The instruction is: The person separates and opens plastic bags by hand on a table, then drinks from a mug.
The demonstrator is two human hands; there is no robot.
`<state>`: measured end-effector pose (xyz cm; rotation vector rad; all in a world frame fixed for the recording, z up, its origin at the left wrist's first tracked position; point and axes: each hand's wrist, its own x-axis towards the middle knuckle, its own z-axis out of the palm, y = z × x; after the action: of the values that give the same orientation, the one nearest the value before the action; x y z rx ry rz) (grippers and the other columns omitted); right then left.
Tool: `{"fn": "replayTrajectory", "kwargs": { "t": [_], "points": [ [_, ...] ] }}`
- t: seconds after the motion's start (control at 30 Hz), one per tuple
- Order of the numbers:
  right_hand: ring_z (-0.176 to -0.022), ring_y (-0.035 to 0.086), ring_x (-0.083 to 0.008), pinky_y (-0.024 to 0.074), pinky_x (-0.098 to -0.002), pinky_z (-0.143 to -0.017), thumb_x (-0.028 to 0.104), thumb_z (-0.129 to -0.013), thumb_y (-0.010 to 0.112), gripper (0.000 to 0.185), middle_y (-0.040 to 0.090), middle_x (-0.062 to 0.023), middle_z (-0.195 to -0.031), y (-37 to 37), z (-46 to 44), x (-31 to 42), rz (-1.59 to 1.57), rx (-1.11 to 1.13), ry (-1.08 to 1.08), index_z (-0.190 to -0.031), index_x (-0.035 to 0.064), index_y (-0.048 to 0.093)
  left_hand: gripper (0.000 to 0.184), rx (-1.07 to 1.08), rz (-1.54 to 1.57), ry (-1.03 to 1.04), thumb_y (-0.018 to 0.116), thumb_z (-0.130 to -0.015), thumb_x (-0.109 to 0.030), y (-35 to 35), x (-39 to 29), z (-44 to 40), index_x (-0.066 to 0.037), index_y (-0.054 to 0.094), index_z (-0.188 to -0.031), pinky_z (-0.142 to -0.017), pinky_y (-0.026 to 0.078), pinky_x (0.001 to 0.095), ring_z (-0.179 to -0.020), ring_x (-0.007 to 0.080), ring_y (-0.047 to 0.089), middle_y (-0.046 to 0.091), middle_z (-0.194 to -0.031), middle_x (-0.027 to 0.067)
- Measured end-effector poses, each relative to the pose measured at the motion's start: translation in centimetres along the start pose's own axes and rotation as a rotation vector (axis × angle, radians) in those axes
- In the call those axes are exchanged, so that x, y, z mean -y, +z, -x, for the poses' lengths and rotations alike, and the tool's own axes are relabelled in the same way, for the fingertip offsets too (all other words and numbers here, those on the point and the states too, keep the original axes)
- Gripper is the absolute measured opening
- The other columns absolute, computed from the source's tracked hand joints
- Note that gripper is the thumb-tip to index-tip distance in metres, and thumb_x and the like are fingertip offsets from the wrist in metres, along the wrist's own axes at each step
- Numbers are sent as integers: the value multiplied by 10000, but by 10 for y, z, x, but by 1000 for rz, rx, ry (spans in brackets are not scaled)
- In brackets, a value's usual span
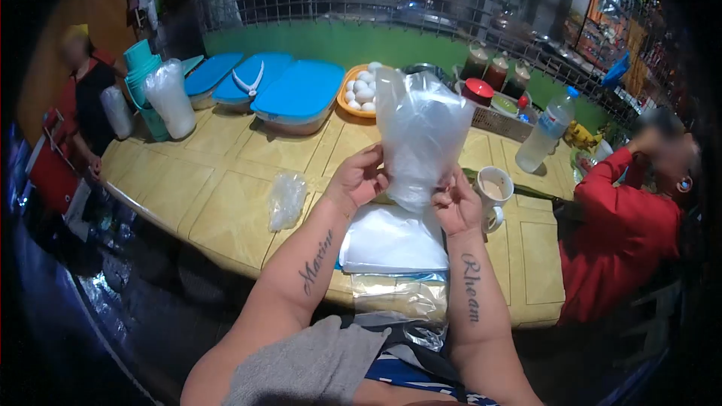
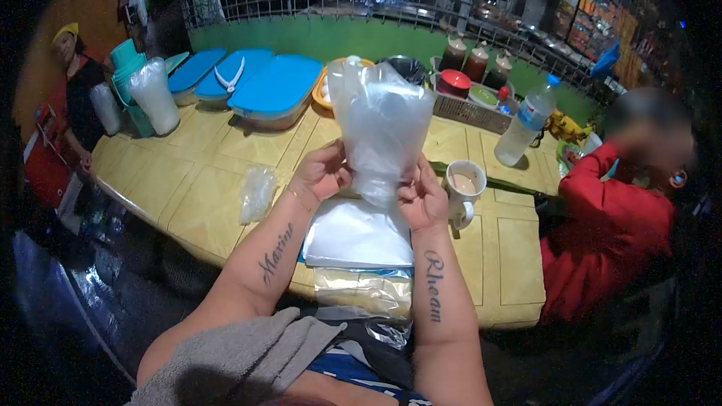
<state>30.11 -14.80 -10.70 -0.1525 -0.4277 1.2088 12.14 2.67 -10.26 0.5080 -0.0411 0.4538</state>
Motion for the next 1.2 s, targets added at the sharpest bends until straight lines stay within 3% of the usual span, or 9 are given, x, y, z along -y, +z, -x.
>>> {"fn": "replayTrajectory", "kwargs": {
  "t": [0.33,0.47,0.53,0.6,0.67,0.8,0.87,0.93,1.2],
  "points": [
    [-612,515,-137,351,-230,-413,-113,-779,416,429,549,-97,-950,-23,-7,-1,519,-515,121,-1183,-14,519,269,-354,-378,-148,436,-880,39,-20,12,-16,-56,642,-1024,-506,430,209,-686,129,575,641,-866,63],
    [-553,496,-126,372,-235,-425,-109,-821,430,297,559,-79,-758,-20,-6,-8,796,-576,86,-1081,-60,566,225,-634,-820,-8,460,-904,14,6,20,-11,-79,653,-974,-496,399,251,-649,126,556,616,-805,28],
    [-552,518,-126,381,-225,-433,-91,-820,484,269,578,-91,-789,-11,-6,-8,808,-552,1,-1069,-64,580,159,-737,-1014,280,523,-887,20,17,18,-7,-41,642,-973,-545,421,253,-668,126,563,627,-827,27],
    [-559,550,-138,392,-236,-441,-72,-803,536,249,600,-100,-813,14,1,-11,883,-619,-130,-1047,-60,583,117,-542,-1182,657,595,-890,-37,33,1,1,-9,636,-996,-593,432,237,-695,120,570,642,-858,22],
    [-572,568,-142,399,-234,-449,-47,-808,566,243,609,-106,-826,19,3,-11,911,-650,-216,-1051,-59,586,118,-367,-1120,747,659,-882,-93,81,-7,23,-17,646,-973,-615,435,231,-713,106,571,650,-874,19],
    [-590,575,-145,424,-238,-484,-19,-824,590,229,612,-101,-848,15,7,-9,907,-677,-262,-1050,-54,596,159,233,-1553,169,738,-822,-140,149,19,78,-24,643,-877,-647,465,270,-693,140,572,653,-858,42],
    [-589,575,-151,445,-257,-510,-22,-811,605,209,619,-94,-868,18,4,-9,910,-675,-297,-1019,-45,602,225,496,-1912,-22,760,-769,-175,176,55,103,-32,616,-867,-674,493,345,-707,243,594,633,-835,96],
    [-596,569,-141,451,-254,-530,-6,-814,621,181,624,-85,-856,19,5,-10,941,-644,-337,-991,-41,615,244,679,-2107,53,751,-739,-184,152,92,118,-48,584,-853,-708,499,415,-777,324,604,597,-833,141],
    [-662,563,-95,459,-238,-594,42,-833,649,94,627,-30,-811,41,14,-14,1021,-435,-504,-915,0,629,139,508,-1698,-34,681,-784,-64,131,80,106,-27,564,-851,-718,480,352,-773,249,590,594,-809,98]
  ]
}}
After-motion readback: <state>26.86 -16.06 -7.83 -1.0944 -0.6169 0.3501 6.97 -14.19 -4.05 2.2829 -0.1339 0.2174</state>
